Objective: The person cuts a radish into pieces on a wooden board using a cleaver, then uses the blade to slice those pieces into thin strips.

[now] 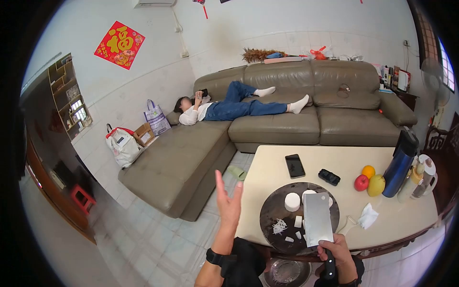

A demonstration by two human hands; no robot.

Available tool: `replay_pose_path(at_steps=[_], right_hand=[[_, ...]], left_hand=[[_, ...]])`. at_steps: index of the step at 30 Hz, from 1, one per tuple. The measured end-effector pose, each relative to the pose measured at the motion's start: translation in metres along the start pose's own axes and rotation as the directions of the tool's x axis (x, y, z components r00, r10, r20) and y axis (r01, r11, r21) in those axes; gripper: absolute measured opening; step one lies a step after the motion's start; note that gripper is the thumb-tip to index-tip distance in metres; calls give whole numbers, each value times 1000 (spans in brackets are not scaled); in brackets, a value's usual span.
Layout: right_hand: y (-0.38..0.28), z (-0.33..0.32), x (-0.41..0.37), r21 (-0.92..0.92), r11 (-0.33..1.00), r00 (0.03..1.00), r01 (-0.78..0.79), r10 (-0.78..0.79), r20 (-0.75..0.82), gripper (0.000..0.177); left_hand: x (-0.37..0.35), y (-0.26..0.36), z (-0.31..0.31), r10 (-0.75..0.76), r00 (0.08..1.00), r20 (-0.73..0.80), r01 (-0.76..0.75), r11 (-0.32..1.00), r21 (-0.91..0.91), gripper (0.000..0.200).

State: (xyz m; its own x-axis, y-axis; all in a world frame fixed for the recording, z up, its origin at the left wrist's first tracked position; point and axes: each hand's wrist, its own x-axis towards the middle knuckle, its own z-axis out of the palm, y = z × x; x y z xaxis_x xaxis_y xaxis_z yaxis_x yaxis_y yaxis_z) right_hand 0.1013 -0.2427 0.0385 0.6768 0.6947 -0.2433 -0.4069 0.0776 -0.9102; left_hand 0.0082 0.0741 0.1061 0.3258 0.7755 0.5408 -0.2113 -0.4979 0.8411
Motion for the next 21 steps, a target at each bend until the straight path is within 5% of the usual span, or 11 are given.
replay_pose_path(at_steps=[12, 17, 21], right_hand=[[-7, -1, -6, -12, 1000, 999, -17, 16, -29, 10], [-2, -2, 0, -20, 1000, 1000, -14, 13, -20, 9], [0, -2, 1, -30, 999, 999, -12, 11, -33, 9]], left_hand=[[-17, 2, 12, -59, 996, 73, 62, 998, -33, 81], [17, -47, -1, 96, 995, 4, -94, 962, 257, 83], [72, 11, -17, 207, 977, -51, -185, 942, 281, 81]])
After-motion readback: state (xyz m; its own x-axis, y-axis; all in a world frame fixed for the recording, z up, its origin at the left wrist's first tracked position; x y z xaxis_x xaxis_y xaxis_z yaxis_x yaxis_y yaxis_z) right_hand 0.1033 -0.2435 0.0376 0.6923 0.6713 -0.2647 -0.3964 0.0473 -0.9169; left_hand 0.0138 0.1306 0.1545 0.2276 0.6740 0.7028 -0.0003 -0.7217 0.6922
